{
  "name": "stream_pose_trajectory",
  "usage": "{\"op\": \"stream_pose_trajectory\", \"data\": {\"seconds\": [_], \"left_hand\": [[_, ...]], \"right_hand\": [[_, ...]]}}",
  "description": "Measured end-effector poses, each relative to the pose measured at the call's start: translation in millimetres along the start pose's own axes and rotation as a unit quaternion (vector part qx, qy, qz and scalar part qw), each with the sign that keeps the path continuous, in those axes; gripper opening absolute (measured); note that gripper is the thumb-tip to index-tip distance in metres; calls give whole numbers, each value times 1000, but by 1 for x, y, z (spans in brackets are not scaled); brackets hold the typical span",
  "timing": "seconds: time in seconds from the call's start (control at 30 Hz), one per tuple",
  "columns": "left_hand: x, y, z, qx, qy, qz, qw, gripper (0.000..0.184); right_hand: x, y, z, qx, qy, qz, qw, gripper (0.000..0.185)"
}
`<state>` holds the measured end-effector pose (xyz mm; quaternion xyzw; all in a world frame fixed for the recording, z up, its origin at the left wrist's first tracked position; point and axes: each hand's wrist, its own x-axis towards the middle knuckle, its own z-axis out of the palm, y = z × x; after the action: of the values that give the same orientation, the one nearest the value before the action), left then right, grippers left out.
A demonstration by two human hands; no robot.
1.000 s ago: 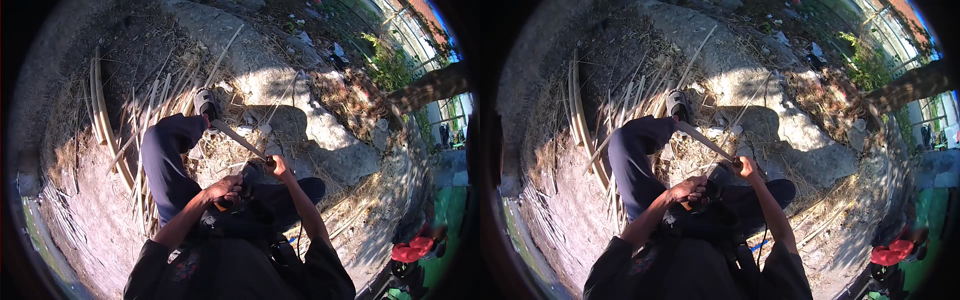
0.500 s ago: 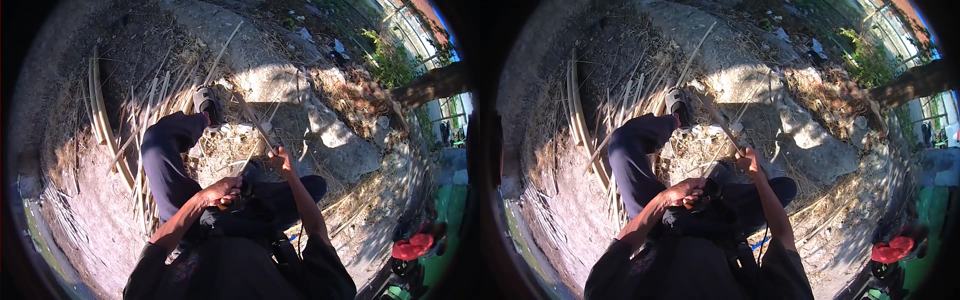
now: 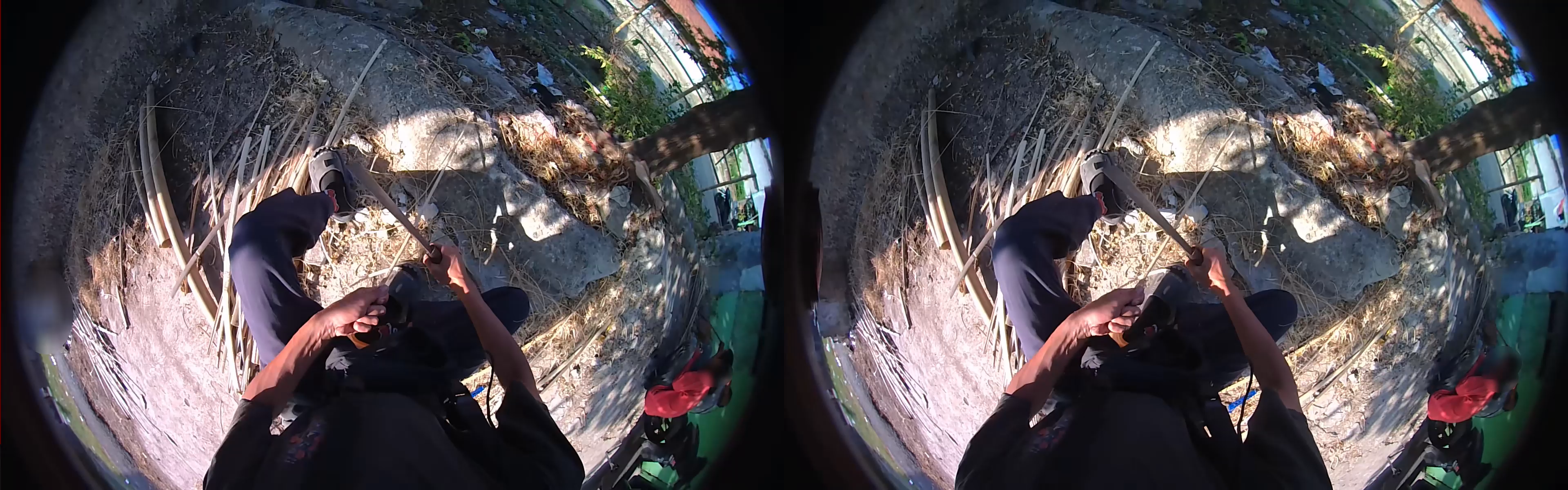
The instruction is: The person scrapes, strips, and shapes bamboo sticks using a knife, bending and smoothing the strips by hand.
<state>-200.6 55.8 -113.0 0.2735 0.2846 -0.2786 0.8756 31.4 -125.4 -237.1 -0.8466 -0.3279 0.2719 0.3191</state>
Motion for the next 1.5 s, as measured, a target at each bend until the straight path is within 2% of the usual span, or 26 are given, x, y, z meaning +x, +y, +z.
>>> {"op": "stream_pose_trajectory", "data": {"seconds": [0.03, 0.1, 0.13, 0.17, 0.23, 0.37, 0.43, 0.47, 0.5, 0.57, 0.6, 0.63, 0.7, 0.8, 0.9, 0.93, 1.03, 1.1, 1.13, 1.17, 1.2, 1.23, 1.3, 1.4, 1.43, 1.5], "left_hand": [[-5, -1, 4, -1, 2, -2, 1000, 23], [-7, -1, 14, 46, 15, 5, 999, 27], [-4, -8, 18, 11, 41, 2, 999, 22], [-4, -13, 19, 10, 39, 1, 999, 22], [-5, -15, 22, 36, 24, 15, 999, 18], [-19, 2, 37, 27, 23, 5, 999, 14], [-2, -12, 20, -3, -13, 8, 1000, 22], [-2, -11, 26, -2, 12, 5, 1000, 21], [-3, -13, 31, -5, 37, 0, 999, 20], [-10, -20, 29, -19, -6, 14, 1000, 20], [-19, -19, 34, -3, 6, 5, 1000, 20], [-25, -17, 35, 14, 18, -2, 1000, 21], [-24, -15, 29, 24, 1, 10, 1000, 21], [-15, -16, 32, 33, 18, -8, 999, 26], [-11, -14, 32, 37, 23, -8, 999, 27], [-28, -2, 48, 62, 43, -18, 997, 27], [-52, -3, 41, 61, 56, -31, 996, 26], [-67, 1, 44, 16, 89, -33, 995, 28], [-70, 3, 44, 34, 61, -47, 996, 29], [-70, 6, 43, 53, 33, -59, 996, 30], [-70, 4, 41, 107, 57, -55, 991, 29], [-64, 1, 34, 71, 22, -37, 997, 30], [-68, 7, 34, 15, 21, -36, 999, 28], [-66, 6, 31, 6, 8, -26, 1000, 27], [-70, 7, 32, 5, 10, -27, 1000, 27], [-84, 9, 36, 59, 34, -59, 996, 28]], "right_hand": [[-7, 6, 5, 2, -2, 1, 1000, 19], [-18, 9, 6, 79, 19, -106, 991, 19], [-21, -3, -4, 53, 62, -106, 991, 17], [-14, 3, -2, -20, 92, -59, 994, 21], [1, 22, -4, 3, 64, 47, 997, 25], [-2, 10, -8, 34, 63, 39, 997, 26], [-13, 5, -7, 150, -34, -42, 987, 25], [-23, -1, -9, 14, 1, -61, 998, 25], [-20, 2, -10, 13, 1, -61, 998, 25], [-7, 21, -9, -1, 90, 8, 996, 25], [7, 64, -1, 44, 108, 35, 993, 27], [20, 104, 11, 25, 200, -16, 979, 29], [17, 70, -17, -6, 183, -58, 981, 30], [0, 35, -16, 43, 60, 51, 996, 26], [-18, -11, -21, 15, 13, -98, 995, 18], [-14, -9, -21, -17, 50, -147, 988, 18], [21, 41, -33, 6, -21, 7, 1000, 28], [48, 94, -24, 50, 117, 30, 991, 32], [55, 91, -31, 13, 98, 62, 993, 37], [64, 85, -33, 13, 102, 54, 993, 37], [70, 83, -34, -6, 77, 34, 996, 38], [66, 74, -33, -26, 50, 18, 998, 40], [45, 50, -23, -30, 112, 19, 993, 39], [22, 16, -18, -19, 10, 20, 1000, 35], [27, 26, -11, -17, 8, 20, 1000, 35], [33, 48, -9, 5, 110, -154, 982, 27]]}}
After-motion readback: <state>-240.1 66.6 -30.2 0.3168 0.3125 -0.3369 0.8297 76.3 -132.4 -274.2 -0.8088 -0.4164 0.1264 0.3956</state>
